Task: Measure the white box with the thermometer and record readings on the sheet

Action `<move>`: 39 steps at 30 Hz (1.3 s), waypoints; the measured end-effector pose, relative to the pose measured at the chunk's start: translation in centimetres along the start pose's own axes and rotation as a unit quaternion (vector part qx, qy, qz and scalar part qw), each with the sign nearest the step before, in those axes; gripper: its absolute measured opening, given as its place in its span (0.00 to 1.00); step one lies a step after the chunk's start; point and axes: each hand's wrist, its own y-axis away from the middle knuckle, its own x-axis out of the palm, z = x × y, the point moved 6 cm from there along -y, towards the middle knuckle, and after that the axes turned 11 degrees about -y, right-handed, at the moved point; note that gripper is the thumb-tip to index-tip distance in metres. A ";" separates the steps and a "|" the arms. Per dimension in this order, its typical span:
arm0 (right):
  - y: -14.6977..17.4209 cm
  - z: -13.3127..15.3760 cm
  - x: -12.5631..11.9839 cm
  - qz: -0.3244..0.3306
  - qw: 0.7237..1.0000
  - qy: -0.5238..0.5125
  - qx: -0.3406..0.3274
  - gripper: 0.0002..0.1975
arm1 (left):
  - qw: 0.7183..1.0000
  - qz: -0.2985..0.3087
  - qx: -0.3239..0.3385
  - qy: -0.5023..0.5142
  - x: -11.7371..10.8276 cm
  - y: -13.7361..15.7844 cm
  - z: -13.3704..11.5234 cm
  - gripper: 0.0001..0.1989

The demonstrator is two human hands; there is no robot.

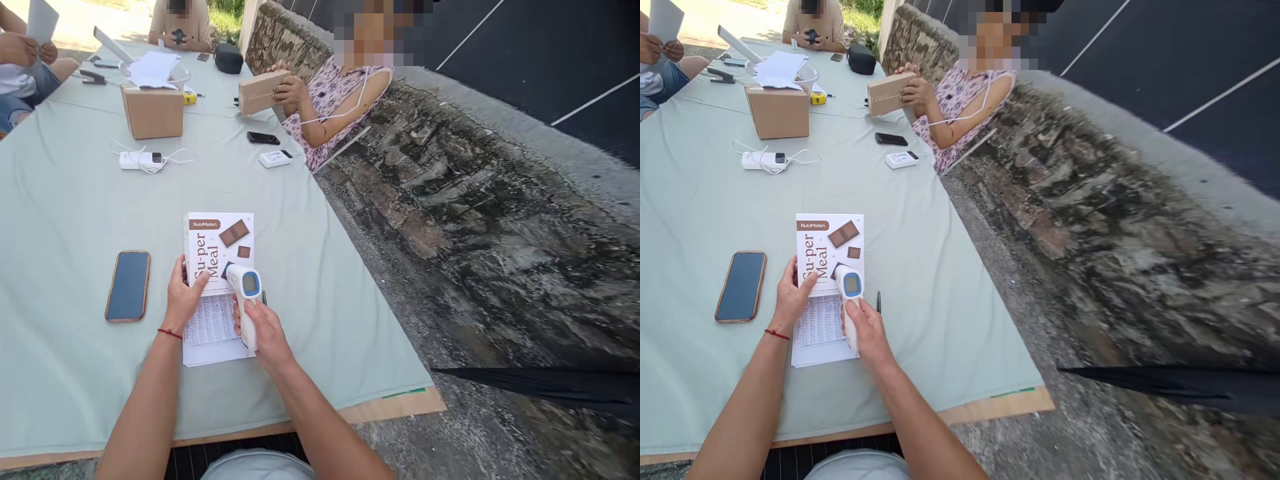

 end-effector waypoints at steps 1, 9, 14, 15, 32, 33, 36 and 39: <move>0.0 0.0 0.0 -0.001 1.000 -0.003 0.002 0.28 | 1.000 -0.003 -0.008 -0.001 -0.1 0.0 0.0 0.41; 0.3 0.1 0.2 0.009 1.000 -0.006 0.016 0.27 | 0.999 -0.001 -0.036 0.002 -0.2 -0.1 0.5 0.47; 0.2 0.1 0.3 0.021 1.000 -0.010 0.017 0.27 | 0.999 0.024 -0.041 -0.009 -0.3 -0.2 0.7 0.50; 0.1 0.1 0.4 0.026 0.999 -0.012 0.017 0.27 | 0.999 0.031 -0.042 -0.017 -0.3 -0.2 0.7 0.50; 1.5 3.9 -3.0 -0.040 0.991 0.058 -0.117 0.21 | 0.993 -0.027 0.094 0.063 -0.6 0.2 -1.7 0.48; 1.5 4.1 -3.2 -0.046 0.990 0.055 -0.122 0.21 | 0.992 -0.046 0.106 0.060 -1.0 0.1 -1.9 0.48; 1.7 4.6 -3.8 -0.062 0.988 0.051 -0.134 0.22 | 0.985 -0.092 0.135 0.054 -1.9 -0.2 -2.2 0.50; 1.7 4.9 -4.2 -0.061 0.987 0.052 -0.141 0.21 | 0.979 -0.116 0.159 0.054 -2.5 -0.5 -2.1 0.51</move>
